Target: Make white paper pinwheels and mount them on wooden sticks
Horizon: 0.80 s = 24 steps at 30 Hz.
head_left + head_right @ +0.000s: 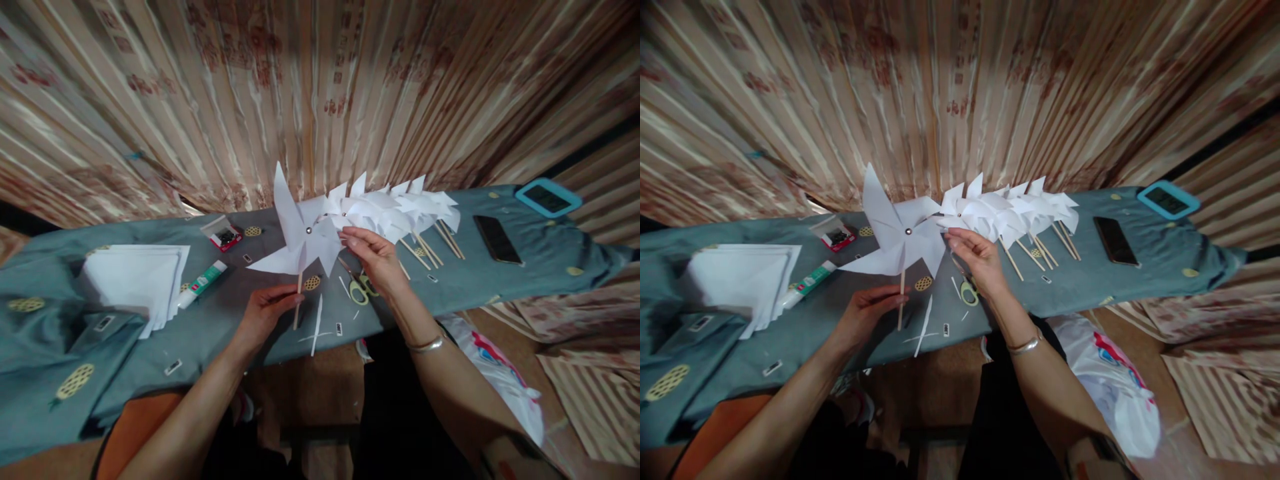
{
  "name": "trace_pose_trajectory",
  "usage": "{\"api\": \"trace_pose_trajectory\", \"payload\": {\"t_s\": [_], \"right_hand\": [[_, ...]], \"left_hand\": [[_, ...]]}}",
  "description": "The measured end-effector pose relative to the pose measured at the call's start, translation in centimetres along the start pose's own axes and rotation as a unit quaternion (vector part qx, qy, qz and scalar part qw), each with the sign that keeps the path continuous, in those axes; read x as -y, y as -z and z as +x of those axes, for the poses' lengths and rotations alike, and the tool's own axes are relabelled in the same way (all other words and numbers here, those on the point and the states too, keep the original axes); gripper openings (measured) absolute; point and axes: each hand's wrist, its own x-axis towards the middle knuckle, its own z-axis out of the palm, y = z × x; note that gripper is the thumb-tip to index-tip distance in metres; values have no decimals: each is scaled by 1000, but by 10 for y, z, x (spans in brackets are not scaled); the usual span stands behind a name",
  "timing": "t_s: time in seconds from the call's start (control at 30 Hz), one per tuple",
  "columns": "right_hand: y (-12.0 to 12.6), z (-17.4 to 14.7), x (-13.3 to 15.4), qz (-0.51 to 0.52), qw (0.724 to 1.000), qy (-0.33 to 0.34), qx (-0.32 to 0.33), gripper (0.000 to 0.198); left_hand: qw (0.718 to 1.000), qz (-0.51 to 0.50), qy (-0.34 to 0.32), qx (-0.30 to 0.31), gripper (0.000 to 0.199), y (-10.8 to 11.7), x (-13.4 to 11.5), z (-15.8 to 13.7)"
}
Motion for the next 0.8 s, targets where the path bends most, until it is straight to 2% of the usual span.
{"api": "trace_pose_trajectory", "payload": {"t_s": [0.2,0.4,0.8], "right_hand": [[-8,-4,-7,20,997,-73,16,33],[-14,-10,-5,54,990,-114,66,34],[-31,-25,-11,57,980,-139,127,31]], "left_hand": [[1000,7,1,-14,26,-2,-2,0],[1000,-7,-10,-17,30,-1,0,1],[999,0,-32,4,21,-4,-1,0]]}}
